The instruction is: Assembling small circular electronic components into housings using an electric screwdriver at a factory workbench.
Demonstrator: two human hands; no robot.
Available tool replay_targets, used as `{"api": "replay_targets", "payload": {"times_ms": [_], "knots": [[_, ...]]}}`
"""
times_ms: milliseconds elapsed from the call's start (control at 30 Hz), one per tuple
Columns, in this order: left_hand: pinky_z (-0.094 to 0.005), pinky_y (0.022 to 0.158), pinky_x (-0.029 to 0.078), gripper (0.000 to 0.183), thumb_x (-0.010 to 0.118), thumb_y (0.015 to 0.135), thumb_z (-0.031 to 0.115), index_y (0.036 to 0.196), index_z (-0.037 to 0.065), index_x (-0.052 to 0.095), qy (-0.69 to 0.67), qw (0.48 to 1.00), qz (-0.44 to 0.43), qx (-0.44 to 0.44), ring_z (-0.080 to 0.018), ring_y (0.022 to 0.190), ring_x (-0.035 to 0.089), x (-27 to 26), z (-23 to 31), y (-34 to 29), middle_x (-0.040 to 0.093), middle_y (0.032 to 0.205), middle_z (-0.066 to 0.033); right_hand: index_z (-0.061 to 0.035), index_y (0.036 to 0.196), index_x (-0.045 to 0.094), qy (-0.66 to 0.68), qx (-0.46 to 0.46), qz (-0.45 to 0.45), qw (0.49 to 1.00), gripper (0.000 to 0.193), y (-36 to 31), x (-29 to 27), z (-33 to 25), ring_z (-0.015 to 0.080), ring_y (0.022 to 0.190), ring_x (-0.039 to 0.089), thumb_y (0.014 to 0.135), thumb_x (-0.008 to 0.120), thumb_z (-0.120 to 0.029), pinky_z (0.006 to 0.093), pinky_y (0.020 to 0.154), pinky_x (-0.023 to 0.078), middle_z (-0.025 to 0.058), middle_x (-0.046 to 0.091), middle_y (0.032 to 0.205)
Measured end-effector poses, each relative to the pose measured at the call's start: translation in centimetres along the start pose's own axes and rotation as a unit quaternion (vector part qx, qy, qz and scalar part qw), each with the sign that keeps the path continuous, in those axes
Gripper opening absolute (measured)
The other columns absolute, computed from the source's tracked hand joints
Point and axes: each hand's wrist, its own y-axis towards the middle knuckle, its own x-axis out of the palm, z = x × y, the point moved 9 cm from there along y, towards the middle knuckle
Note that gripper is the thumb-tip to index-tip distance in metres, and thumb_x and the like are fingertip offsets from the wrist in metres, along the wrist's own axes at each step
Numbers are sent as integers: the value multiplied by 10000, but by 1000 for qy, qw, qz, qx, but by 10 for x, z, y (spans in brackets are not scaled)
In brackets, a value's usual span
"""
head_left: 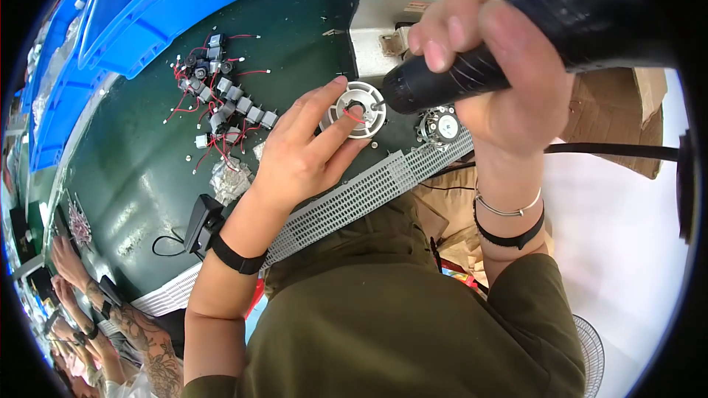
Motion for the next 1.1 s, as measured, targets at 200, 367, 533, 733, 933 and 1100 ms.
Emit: {"api": "replay_targets", "payload": {"times_ms": [200,367,533,733,933,1100], "knots": [[-386,768,510,327,757,666,144,953,43,637,6,1000,-1,6,-330,966,596,1,1,-1,553,1170,-174,5,770,510,-3,6,18,1000,186,-2,-1,9,200,679,538,883,478,-139,381,702,438,97,522,783],[-382,766,509,327,757,664,145,950,41,637,5,1000,2,-3,-327,972,594,1,-2,-2,554,1165,-171,8,776,512,10,18,25,999,176,-2,0,12,200,680,535,882,483,-130,388,701,435,98,526,790],[-370,778,505,324,759,663,141,949,47,639,-6,1000,4,-2,-324,979,592,0,-1,-1,554,1160,-169,7,784,508,20,27,16,999,167,-3,-2,17,201,677,529,879,487,-129,385,701,431,100,525,787],[-372,789,503,331,760,659,130,954,42,639,-18,1000,6,-11,-323,987,585,1,-1,-1,544,1172,-168,18,779,488,-12,-4,9,1000,137,-5,5,14,200,666,534,861,497,-91,379,675,438,108,513,759],[-387,777,508,342,759,659,128,966,36,637,-21,1000,0,-17,-342,979,580,2,-2,-3,539,1169,-179,31,822,485,-73,3,45,996,70,-2,15,10,202,626,535,828,503,-37,369,645,453,119,507,733],[-391,775,510,346,759,657,130,965,31,633,-24,1000,7,-6,-346,979,580,5,-3,-1,541,1163,-185,51,1064,419,-104,9,58,993,286,-5,8,15,191,611,526,830,533,-66,358,646,456,111,500,717]]}}
